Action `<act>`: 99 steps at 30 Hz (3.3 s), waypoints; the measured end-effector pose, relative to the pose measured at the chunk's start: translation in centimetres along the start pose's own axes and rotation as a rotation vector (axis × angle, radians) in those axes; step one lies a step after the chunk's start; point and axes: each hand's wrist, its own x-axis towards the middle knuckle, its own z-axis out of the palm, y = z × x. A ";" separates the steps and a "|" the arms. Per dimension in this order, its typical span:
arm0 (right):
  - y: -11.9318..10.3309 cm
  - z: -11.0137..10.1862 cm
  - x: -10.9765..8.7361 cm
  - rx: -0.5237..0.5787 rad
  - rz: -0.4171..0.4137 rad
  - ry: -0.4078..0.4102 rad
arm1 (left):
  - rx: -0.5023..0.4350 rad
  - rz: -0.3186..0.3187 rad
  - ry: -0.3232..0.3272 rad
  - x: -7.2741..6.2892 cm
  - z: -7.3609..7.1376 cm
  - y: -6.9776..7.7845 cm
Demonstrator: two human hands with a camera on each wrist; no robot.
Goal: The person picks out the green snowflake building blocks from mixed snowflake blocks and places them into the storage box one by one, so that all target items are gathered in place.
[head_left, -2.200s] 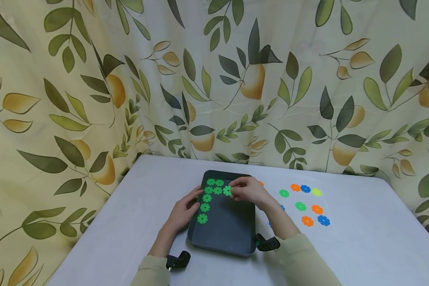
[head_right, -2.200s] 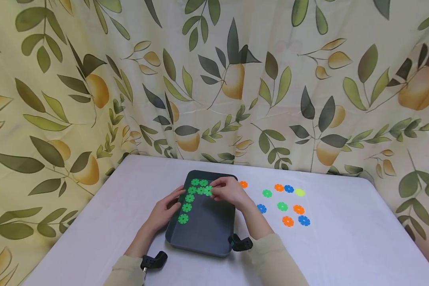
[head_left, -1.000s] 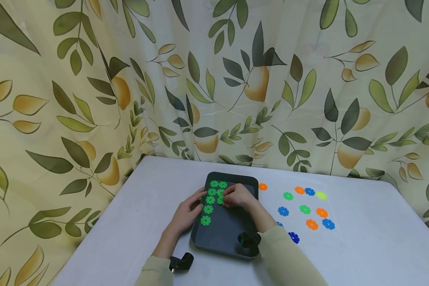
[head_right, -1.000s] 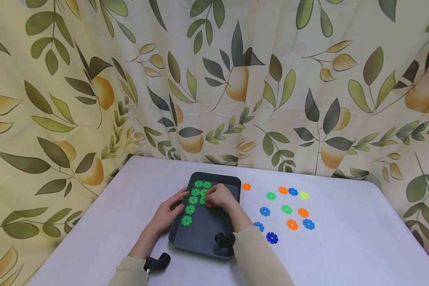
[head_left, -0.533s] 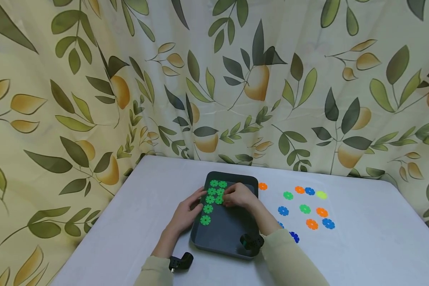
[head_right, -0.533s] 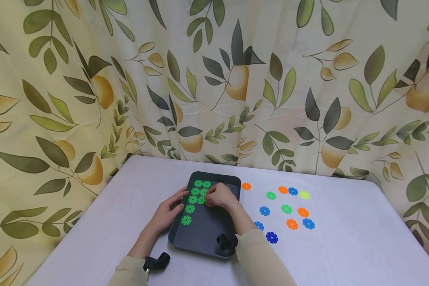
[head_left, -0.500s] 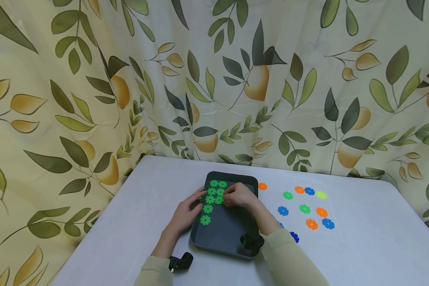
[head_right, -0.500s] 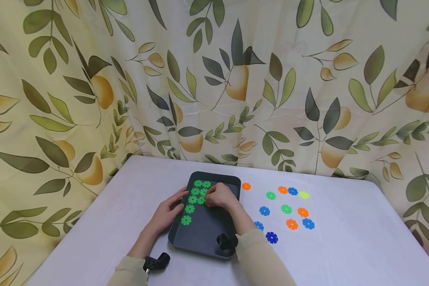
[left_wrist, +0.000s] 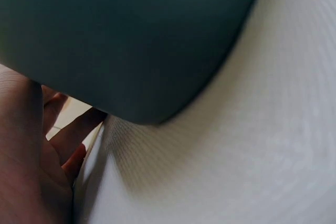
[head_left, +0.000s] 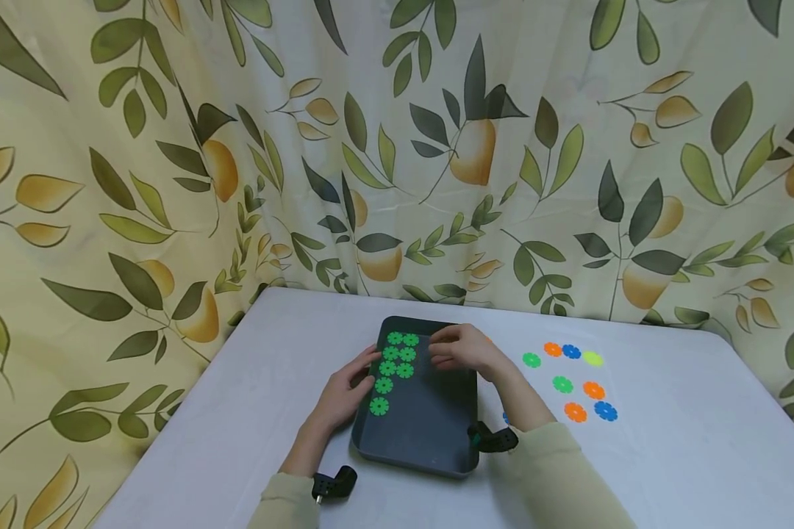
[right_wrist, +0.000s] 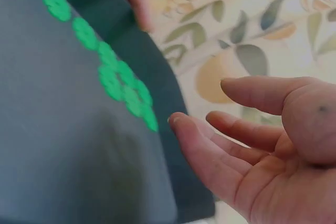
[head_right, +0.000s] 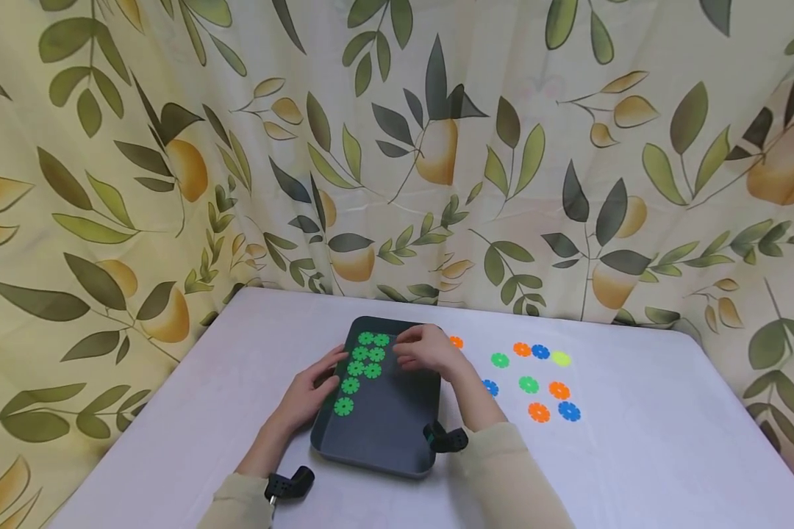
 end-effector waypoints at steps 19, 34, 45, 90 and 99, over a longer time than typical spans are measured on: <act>3.0 -10.5 -4.7 -0.137 0.125 0.188 | -0.009 -0.007 0.007 0.1 0.1 0.0; 6.6 -13.9 -5.7 -0.213 0.221 0.183 | 0.000 -0.005 0.008 0.3 0.3 0.1; 7.9 -14.4 -5.5 -0.258 0.238 0.179 | -0.003 -0.014 -0.003 0.0 0.1 0.1; 8.3 -13.3 -5.0 -0.514 0.167 0.252 | -0.009 -0.008 0.010 0.0 0.2 0.0; 7.8 -13.8 -5.4 -0.421 0.153 0.253 | -0.001 -0.011 0.013 0.0 0.2 0.3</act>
